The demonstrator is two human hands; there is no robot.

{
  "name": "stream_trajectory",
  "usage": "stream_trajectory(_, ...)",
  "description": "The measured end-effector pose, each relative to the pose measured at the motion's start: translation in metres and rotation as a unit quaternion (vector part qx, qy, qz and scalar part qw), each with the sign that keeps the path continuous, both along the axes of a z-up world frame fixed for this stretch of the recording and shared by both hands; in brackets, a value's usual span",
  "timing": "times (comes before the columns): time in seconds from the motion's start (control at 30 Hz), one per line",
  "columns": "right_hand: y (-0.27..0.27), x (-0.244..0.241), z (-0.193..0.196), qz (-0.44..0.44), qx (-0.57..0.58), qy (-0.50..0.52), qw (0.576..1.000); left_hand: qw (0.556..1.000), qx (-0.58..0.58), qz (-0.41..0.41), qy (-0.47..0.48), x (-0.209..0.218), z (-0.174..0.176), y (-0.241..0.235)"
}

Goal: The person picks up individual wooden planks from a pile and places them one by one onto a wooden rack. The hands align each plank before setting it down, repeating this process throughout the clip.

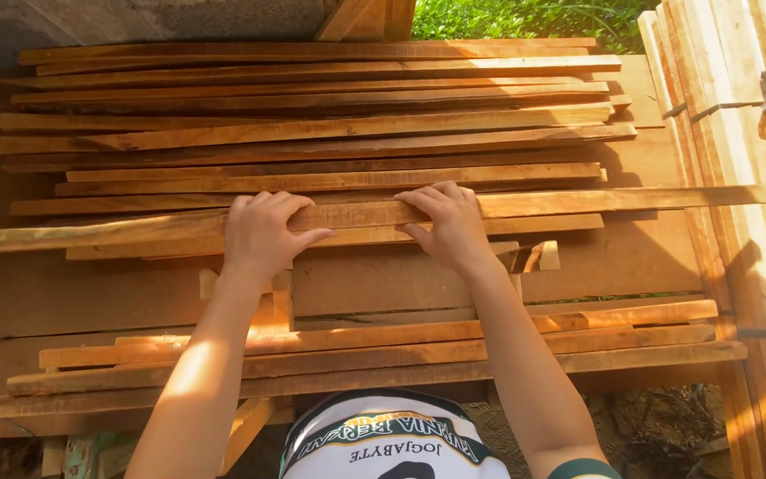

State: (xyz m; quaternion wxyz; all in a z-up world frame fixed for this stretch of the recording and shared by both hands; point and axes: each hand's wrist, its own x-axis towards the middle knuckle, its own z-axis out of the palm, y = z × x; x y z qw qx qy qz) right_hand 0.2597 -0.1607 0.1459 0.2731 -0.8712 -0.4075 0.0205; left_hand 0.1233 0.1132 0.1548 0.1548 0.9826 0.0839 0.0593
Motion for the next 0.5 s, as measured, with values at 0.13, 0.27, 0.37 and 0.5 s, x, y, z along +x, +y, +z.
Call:
stream_trajectory(0.13, -0.028, -0.037, 0.03, 0.007, -0.018, 0.006, 1.0, 1.0, -0.023, 0.001, 0.001, -0.04, 0.031, -0.032)
stream_trajectory(0.27, -0.058, -0.076, 0.018, 0.011, -0.048, 0.013, 0.999, 0.998, -0.051, 0.004, 0.027, -0.083, 0.016, -0.055)
stream_trajectory(0.37, -0.071, -0.106, 0.012, 0.01, -0.06, 0.024, 0.998, 0.994, -0.073, 0.015, 0.083, -0.112, 0.011, -0.069)
stream_trajectory(0.5, -0.086, -0.136, -0.016, 0.003, -0.098, 0.094, 0.991, 0.98, -0.09, 0.018, 0.177, -0.135, -0.021, -0.084)
